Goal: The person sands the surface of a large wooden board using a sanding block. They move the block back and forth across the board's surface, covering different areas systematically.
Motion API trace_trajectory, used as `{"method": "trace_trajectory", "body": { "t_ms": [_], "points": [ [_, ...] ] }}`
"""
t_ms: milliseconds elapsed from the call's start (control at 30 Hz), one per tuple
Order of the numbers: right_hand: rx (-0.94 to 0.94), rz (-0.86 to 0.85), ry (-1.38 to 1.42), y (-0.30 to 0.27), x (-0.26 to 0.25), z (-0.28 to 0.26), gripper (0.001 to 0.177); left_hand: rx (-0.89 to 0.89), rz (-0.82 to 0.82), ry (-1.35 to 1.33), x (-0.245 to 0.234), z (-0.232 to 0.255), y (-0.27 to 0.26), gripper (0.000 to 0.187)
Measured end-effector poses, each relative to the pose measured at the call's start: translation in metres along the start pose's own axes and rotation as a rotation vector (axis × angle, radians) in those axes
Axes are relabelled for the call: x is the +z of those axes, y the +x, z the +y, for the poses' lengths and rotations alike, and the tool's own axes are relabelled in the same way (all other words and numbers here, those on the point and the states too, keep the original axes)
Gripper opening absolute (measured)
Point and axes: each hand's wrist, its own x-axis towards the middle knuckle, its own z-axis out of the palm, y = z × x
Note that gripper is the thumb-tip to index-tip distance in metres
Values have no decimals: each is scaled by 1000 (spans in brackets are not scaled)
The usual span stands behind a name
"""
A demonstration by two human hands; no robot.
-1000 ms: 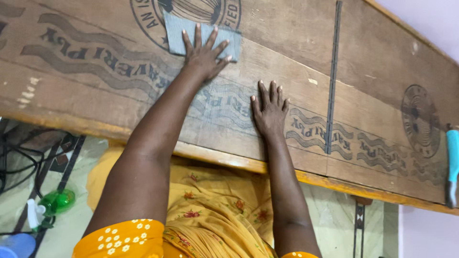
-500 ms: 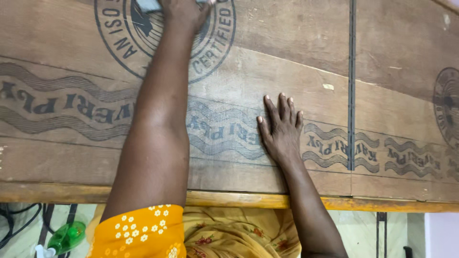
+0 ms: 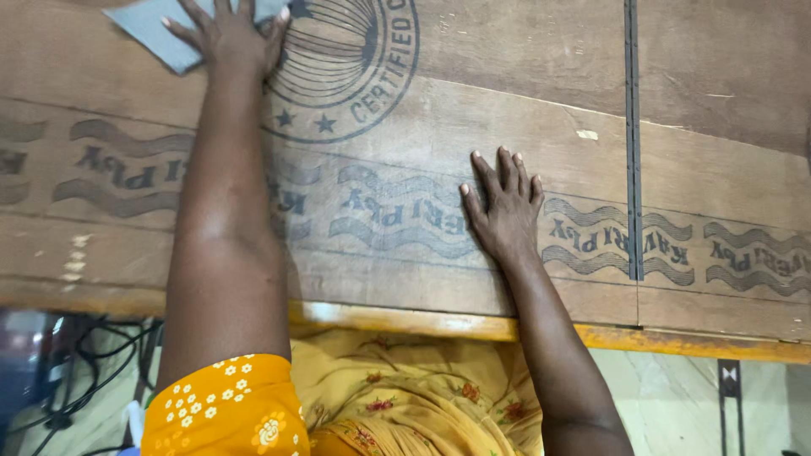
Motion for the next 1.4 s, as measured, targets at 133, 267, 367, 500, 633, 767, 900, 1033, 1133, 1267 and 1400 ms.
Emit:
{"method": "trace_trajectory", "body": {
  "t_ms": [133, 267, 367, 500, 633, 767, 900, 1033, 1133, 1267, 1400],
  "points": [
    [12, 28, 27, -3, 0, -1, 59, -32, -74, 45, 0, -19, -46, 85],
    [16, 55, 46, -6, 0, -2, 59, -51, -181, 107, 0, -15, -99, 89],
    [16, 77, 60, -7, 3, -2, 60, -4, -231, 140, 2, 1, -151, 89],
    [13, 62, 71, -7, 12, 3, 62, 121, -268, 138, 5, 34, -221, 89],
    [-44, 1, 85, -7, 25, 16, 67, 308, -278, 115, 19, 63, -295, 88],
    [-63, -157, 276, -12, 18, 16, 68, 449, -374, 124, 24, 88, -351, 78],
    [-18, -335, 483, -49, 3, -10, 65, 512, -569, -7, 24, 82, -364, 70],
    [-274, -271, 111, -98, 14, -62, 49, 505, -391, -43, 27, 45, -356, 68],
    [-291, -466, 181, -116, 20, -81, 71, 527, -308, 85, 40, 32, -355, 68],
    [-254, -469, 111, -85, 15, -86, 71, 484, -310, 209, 50, 37, -334, 66],
    [-183, -431, 123, -44, 13, -86, 67, 469, -265, 155, 54, 53, -290, 66]
  ]
}}
